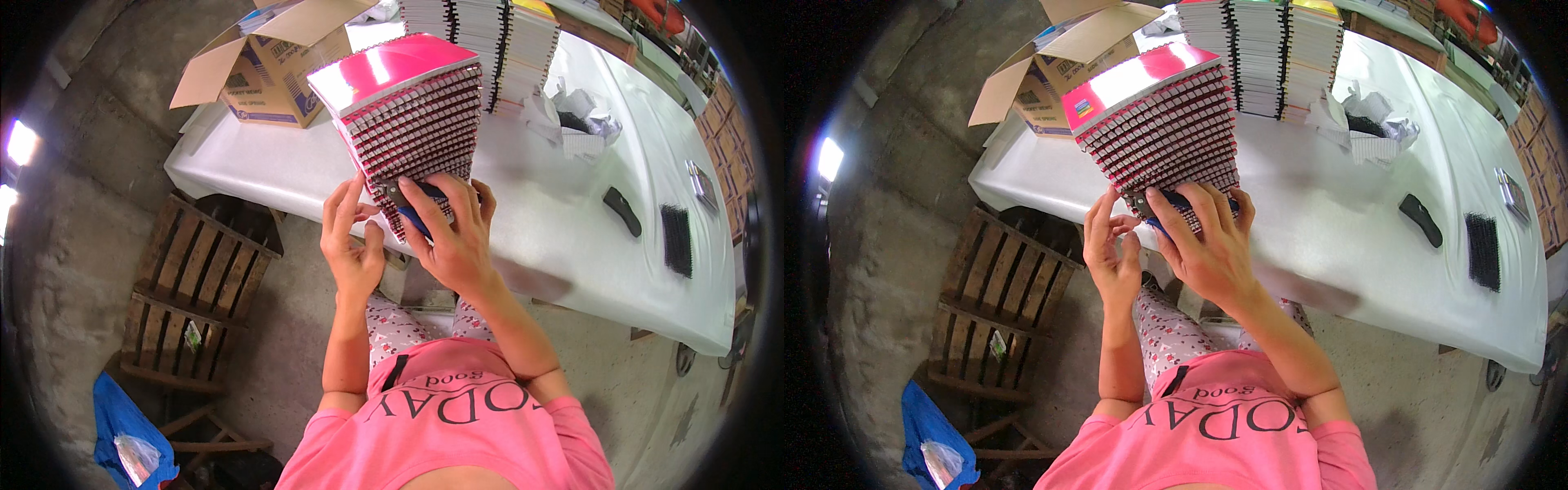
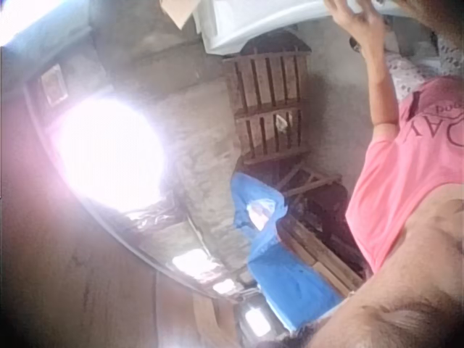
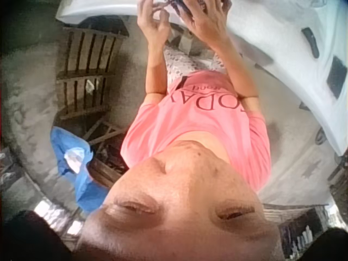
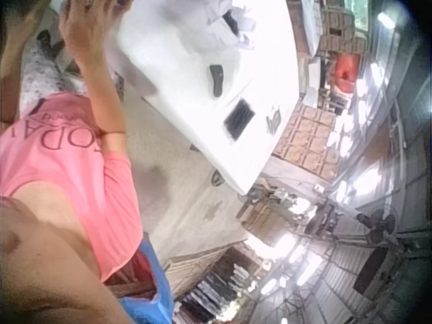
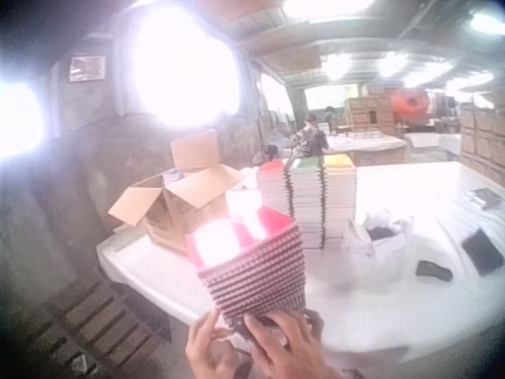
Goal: The person uses pliers to clip the wire bindings on a stack of notebooks, aligns the notebooks on a table, and packs them into a cardboard box.
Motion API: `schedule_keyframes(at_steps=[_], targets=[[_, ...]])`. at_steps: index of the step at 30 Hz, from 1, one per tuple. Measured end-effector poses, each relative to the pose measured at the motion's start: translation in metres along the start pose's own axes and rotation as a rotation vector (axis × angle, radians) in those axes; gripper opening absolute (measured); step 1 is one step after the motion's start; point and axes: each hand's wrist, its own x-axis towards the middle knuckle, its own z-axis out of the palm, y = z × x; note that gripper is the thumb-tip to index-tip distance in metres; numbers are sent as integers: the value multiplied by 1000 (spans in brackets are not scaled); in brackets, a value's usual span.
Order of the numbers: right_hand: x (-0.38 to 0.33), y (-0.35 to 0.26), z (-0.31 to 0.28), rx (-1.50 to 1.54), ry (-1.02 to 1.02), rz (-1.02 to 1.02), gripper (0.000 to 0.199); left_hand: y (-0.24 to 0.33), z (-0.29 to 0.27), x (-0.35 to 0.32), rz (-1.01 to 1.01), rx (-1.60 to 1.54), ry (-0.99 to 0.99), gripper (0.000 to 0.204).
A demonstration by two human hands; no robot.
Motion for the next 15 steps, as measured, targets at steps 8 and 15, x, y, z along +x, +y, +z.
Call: schedule_keyframes(at_steps=[8, 15], targets=[[2, -1, -1, -12, -70, -36, 48, -1, -3, -1, -21, 2, -62, 63], [-1, -13, 5, 643, -90, 253, 35, -1, -3, -2, -15, 24, -67, 64]])
